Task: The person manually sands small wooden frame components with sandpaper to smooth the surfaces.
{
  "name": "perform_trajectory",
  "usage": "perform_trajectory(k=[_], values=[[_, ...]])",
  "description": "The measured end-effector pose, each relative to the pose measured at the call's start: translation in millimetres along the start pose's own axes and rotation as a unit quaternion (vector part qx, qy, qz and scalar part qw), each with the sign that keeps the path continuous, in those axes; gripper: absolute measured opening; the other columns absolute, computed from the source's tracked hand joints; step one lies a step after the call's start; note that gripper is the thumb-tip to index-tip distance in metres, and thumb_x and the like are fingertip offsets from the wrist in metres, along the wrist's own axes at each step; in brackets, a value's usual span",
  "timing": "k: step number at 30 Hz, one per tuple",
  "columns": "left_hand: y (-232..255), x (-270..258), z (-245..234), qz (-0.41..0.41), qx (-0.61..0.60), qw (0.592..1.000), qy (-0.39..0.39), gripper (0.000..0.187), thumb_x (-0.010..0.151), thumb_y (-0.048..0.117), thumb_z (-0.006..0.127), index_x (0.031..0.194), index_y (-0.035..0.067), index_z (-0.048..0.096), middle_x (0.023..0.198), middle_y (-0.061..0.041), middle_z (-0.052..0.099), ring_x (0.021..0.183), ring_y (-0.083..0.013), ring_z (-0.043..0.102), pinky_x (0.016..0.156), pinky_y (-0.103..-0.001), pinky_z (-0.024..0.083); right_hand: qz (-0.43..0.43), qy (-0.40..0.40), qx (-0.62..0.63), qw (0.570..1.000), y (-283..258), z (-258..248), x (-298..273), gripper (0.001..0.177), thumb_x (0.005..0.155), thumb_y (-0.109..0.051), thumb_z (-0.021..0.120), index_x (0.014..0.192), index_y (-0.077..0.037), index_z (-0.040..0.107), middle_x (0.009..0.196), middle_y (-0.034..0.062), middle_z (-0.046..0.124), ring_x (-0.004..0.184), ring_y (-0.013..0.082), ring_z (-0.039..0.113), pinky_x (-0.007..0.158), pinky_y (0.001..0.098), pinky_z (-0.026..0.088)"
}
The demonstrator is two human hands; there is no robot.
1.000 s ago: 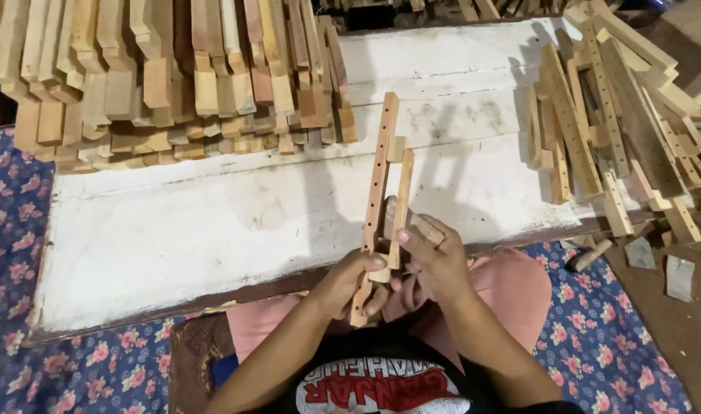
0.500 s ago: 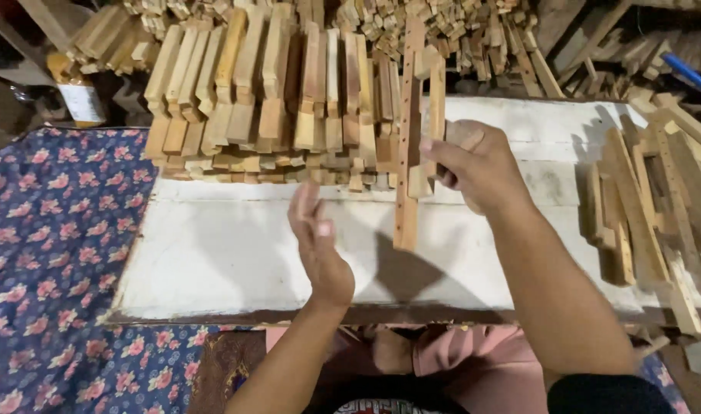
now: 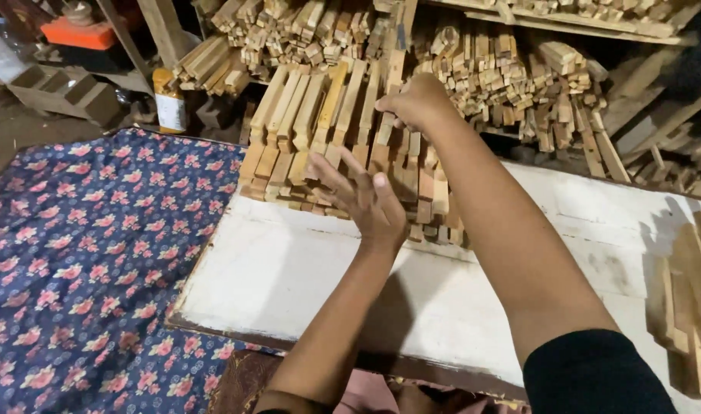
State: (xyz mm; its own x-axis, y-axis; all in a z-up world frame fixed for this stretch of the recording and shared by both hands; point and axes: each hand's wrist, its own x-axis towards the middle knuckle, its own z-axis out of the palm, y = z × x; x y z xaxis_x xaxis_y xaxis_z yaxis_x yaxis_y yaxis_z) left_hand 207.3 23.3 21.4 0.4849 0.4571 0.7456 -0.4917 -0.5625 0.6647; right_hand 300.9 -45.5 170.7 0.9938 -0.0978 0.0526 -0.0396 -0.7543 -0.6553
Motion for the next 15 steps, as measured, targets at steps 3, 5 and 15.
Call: perform_trajectory(k=[3,5,15], values=[[-5,-2,0,0.027,0.025,0.999,-0.01,0.065,0.11,0.028,0.025,0.168,0.011,0.001,0.173,-0.016,-0.019,0.159,-0.0358,-0.028,0.127,-0.06,-0.026,-0.03,-0.016,-0.036,0.999,17,16,26,0.055,0.087,-0.036,0.076,0.102,0.016,0.066,0.071,0.0147,0.074,0.053,0.0214,0.068,0.055,0.0304,0.057],[-2,-3,-2,0.014,0.033,0.999,-0.023,0.065,0.11,0.03,0.024,0.167,0.009,0.002,0.173,-0.019,-0.017,0.158,-0.0372,-0.028,0.125,-0.061,-0.025,-0.027,-0.019,-0.042,0.999,13,17,24,0.063,0.091,-0.038,0.074,0.116,0.018,0.058,0.072,0.0137,0.073,0.054,0.0208,0.069,0.053,0.0299,0.057],[47,-15,-39,0.029,-0.066,0.99,-0.125,0.065,0.111,0.027,0.027,0.167,0.006,0.001,0.172,-0.024,-0.014,0.16,-0.0452,-0.022,0.125,-0.07,-0.02,-0.096,0.079,0.172,0.977,50,-28,-50,0.03,0.098,-0.019,0.062,0.12,-0.001,0.07,0.081,0.0028,0.066,0.052,0.0126,0.066,0.049,0.0265,0.054]])
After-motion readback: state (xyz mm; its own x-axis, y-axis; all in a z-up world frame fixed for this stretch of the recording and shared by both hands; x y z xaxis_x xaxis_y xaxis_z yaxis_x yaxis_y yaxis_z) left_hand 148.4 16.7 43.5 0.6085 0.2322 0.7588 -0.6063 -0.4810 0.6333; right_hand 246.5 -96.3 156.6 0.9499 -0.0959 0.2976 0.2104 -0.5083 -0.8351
